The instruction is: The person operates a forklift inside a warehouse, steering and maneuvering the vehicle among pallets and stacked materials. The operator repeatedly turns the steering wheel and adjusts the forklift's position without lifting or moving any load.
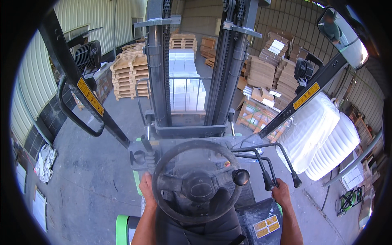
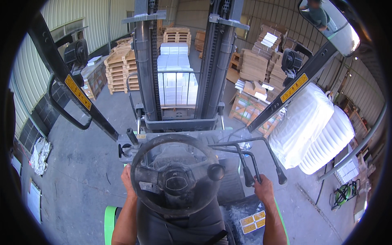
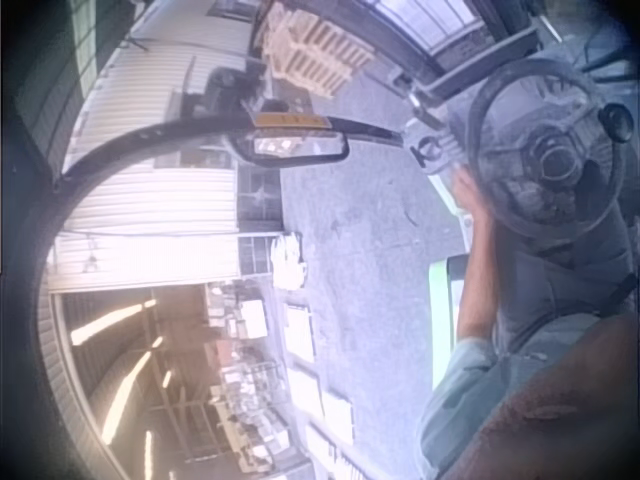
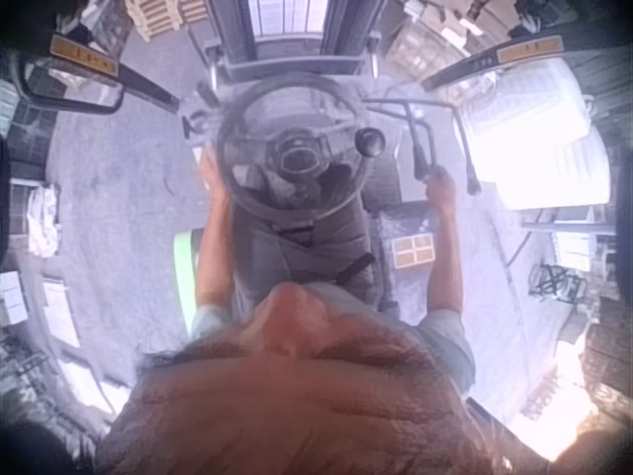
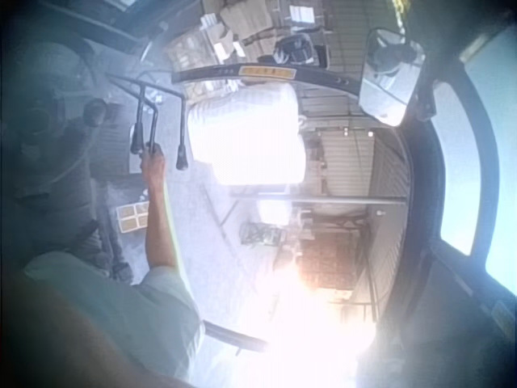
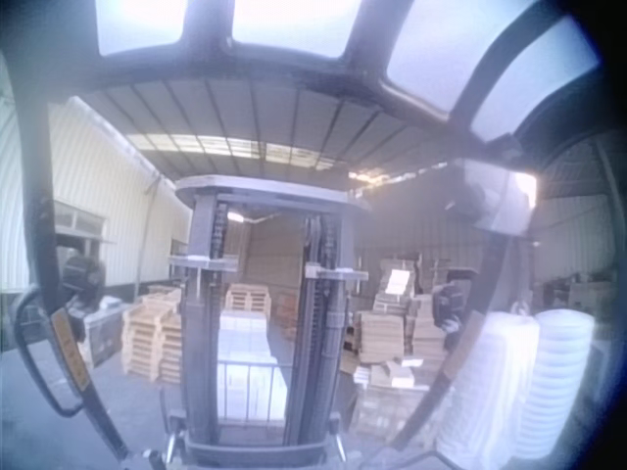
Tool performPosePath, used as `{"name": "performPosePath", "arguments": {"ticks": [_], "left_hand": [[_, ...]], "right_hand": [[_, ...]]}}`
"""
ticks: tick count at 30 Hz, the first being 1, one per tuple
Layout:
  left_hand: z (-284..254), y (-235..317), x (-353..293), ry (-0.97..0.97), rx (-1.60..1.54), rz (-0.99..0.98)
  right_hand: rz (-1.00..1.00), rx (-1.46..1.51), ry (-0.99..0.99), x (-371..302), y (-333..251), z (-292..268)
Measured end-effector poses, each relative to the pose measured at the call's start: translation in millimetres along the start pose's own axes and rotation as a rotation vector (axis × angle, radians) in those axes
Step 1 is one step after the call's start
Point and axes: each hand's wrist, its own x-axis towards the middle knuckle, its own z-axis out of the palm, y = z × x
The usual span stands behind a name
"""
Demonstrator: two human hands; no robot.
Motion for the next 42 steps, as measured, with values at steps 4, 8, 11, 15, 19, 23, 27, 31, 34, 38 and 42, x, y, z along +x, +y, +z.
{"name": "performPosePath", "arguments": {"ticks": [4,8,11,15,19,23,27,31,34,38,42], "left_hand": [[-1,-4,-2,0.01,0.049,-0.015],[-1,-8,-1,0.016,0.097,-0.004],[1,-12,0,0.021,0.163,0.013],[4,-14,-2,0.028,0.214,-0.018],[6,-11,-3,0.025,0.177,-0.003],[7,-8,0,0.028,0.164,0.013],[7,-14,1,0.036,0.141,0.032],[7,-24,4,0.029,0.11,0.041],[8,-29,6,0.029,0.094,0.043],[8,-33,7,0.032,0.09,0.035],[8,-37,9,0.037,0.064,0.037]], "right_hand": [[0.012,-0.019,-0.002,-4,-2,-2],[0.011,-0.008,-0.005,-7,-1,-2],[0.012,0.002,0.005,-5,2,1],[0.042,0.02,0.006,-4,11,7],[0.022,0.024,0.013,-3,16,10],[0.007,0.015,0.017,0,15,13],[0.024,0.008,0.017,1,15,15],[-0.008,0.02,0.016,1,15,17],[-0.016,0.014,0.017,2,14,17],[0.008,0.026,0.005,2,12,18],[0.033,0.016,-0.008,2,12,18]]}}
